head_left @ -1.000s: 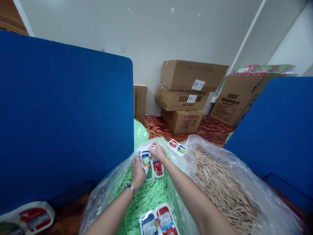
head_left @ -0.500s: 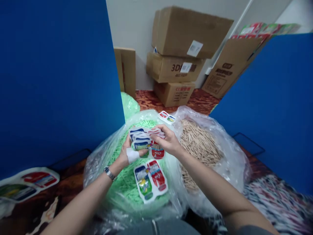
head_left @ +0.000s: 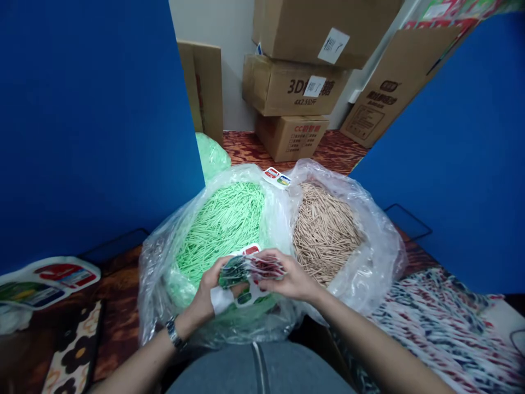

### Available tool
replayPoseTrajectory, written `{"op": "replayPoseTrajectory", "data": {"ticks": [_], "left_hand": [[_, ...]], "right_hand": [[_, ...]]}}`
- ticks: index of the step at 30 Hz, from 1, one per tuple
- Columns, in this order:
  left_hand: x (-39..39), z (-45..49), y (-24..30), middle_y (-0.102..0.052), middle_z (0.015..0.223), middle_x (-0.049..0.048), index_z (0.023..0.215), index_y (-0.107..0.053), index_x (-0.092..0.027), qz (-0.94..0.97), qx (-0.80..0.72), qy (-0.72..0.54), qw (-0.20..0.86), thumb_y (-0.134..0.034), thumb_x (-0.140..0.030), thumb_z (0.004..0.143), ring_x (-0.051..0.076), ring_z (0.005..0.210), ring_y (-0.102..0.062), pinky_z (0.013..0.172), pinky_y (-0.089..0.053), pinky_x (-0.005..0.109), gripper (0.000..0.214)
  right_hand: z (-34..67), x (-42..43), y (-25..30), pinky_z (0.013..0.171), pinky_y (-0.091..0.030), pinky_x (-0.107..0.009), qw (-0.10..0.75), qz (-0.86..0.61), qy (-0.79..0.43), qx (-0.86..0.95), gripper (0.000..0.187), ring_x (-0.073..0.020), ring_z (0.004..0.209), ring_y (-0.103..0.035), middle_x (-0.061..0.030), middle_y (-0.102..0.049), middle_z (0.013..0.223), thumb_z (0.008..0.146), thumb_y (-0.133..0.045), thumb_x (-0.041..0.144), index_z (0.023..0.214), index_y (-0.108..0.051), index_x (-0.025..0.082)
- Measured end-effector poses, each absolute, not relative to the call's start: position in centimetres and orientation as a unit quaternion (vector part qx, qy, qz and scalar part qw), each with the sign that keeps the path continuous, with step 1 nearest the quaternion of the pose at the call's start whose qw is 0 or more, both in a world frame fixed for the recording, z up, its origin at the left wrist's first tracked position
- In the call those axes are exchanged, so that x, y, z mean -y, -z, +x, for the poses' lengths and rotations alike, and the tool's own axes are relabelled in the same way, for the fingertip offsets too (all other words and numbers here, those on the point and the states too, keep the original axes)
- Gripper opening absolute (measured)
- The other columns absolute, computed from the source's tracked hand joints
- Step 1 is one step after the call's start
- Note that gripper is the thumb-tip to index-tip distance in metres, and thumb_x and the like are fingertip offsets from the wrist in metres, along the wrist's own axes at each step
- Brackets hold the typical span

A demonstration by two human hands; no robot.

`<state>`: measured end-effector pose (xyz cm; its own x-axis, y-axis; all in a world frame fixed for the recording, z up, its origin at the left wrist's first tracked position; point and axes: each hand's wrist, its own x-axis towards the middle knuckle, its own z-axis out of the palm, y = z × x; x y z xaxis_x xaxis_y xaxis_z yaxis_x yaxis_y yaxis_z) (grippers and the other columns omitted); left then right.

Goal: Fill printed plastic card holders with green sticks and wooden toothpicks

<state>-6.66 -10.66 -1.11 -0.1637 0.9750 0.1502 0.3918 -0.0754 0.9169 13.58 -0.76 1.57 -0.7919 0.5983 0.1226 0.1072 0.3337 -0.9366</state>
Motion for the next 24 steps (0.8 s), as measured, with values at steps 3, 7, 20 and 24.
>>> {"op": "replayPoseTrajectory", "data": {"ticks": [3, 7, 20, 24], "left_hand": [[11.6, -6.9, 2.7, -0.062, 0.119, 0.0102, 0.121, -0.050, -0.017, 0.601, -0.600, -0.413, 0.330, -0.068, -0.023, 0.071, 0.024, 0.107, -0.060, 0.094, -0.047, 0.036, 0.054], [11.7, -7.0, 3.3, -0.062, 0.120, 0.0117, 0.121, -0.050, -0.016, 0.621, -0.595, -0.399, 0.316, -0.065, -0.022, 0.072, 0.024, 0.110, -0.059, 0.096, -0.045, 0.036, 0.051], [12.0, -7.1, 2.9, -0.061, 0.120, 0.0114, 0.122, -0.052, -0.017, 0.621, -0.580, -0.415, 0.326, -0.064, -0.023, 0.074, 0.025, 0.110, -0.058, 0.096, -0.045, 0.037, 0.050], [11.7, -7.0, 3.2, -0.062, 0.119, 0.0113, 0.121, -0.053, -0.017, 0.608, -0.589, -0.417, 0.333, -0.063, -0.024, 0.074, 0.025, 0.109, -0.059, 0.096, -0.045, 0.038, 0.048]], "right_hand": [[14.1, 1.1, -0.2, 0.079, -0.051, -0.030, 0.196, -0.233, -0.520, 0.798, 0.061, -0.0180, 0.088, -0.064, -0.0066, -0.064, 0.105, 0.070, -0.074, 0.028, 0.123, -0.045, 0.019], [14.0, 1.1, 0.6, 0.086, -0.048, -0.032, 0.221, -0.206, -0.478, 0.825, 0.055, -0.0195, 0.098, -0.061, -0.0091, -0.061, 0.113, 0.071, -0.073, 0.029, 0.119, -0.049, 0.019], [14.0, 2.0, -0.2, 0.093, -0.045, -0.036, 0.207, -0.218, -0.471, 0.830, 0.072, -0.0236, 0.109, -0.056, -0.0123, -0.054, 0.122, 0.067, -0.075, 0.030, 0.128, -0.038, 0.020], [13.7, 1.8, 0.7, 0.090, -0.047, -0.032, 0.216, -0.217, -0.490, 0.816, 0.072, -0.0214, 0.106, -0.058, -0.0113, -0.054, 0.121, 0.067, -0.075, 0.030, 0.127, -0.036, 0.020]]}}
